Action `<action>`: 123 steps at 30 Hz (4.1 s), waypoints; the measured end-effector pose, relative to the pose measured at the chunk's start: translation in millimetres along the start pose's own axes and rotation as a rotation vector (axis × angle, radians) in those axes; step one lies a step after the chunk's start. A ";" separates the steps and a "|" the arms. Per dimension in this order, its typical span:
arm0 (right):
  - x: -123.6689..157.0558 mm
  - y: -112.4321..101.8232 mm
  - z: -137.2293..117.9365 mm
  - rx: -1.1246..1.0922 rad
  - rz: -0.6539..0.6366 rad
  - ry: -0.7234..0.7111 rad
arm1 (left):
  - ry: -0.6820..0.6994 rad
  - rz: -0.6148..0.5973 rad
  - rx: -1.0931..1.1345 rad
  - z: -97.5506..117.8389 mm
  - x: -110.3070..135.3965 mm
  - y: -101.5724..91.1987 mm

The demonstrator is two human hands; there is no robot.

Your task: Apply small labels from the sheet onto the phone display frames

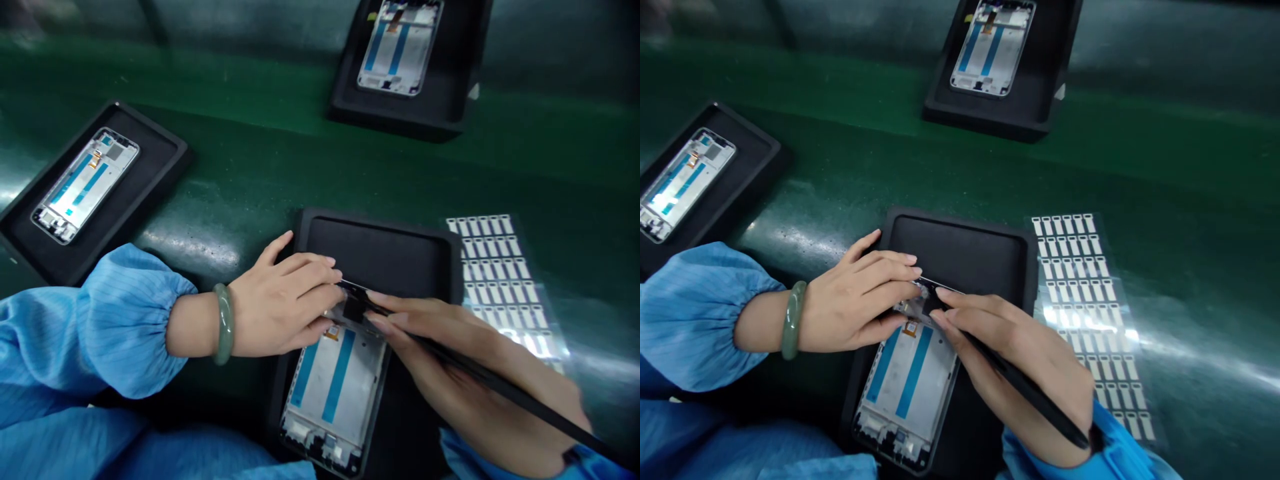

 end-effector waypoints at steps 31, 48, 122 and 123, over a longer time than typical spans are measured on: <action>2.5 -6.2 8.8 -0.063 0.119 0.063 | -0.023 0.022 0.010 -13.3 -13.9 -1.6; 7.5 -4.5 15.7 -0.002 0.139 0.119 | 0.012 0.026 -0.131 -4.9 -7.9 -4.1; 3.8 -1.8 18.7 -0.039 0.127 0.132 | 0.017 0.047 -0.196 -1.4 -7.4 -3.5; 3.6 -2.6 20.9 -0.042 0.133 0.146 | 0.018 0.047 -0.193 -1.4 -7.3 -3.5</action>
Point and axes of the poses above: each hand's wrist, its own x-axis away from the middle knuckle, its own y-axis out of the palm, z = x × y, the point moved 10 cm from there along -x, towards the middle knuckle, and after that the axes turned 3 degrees about -x, right-handed, at the moved point
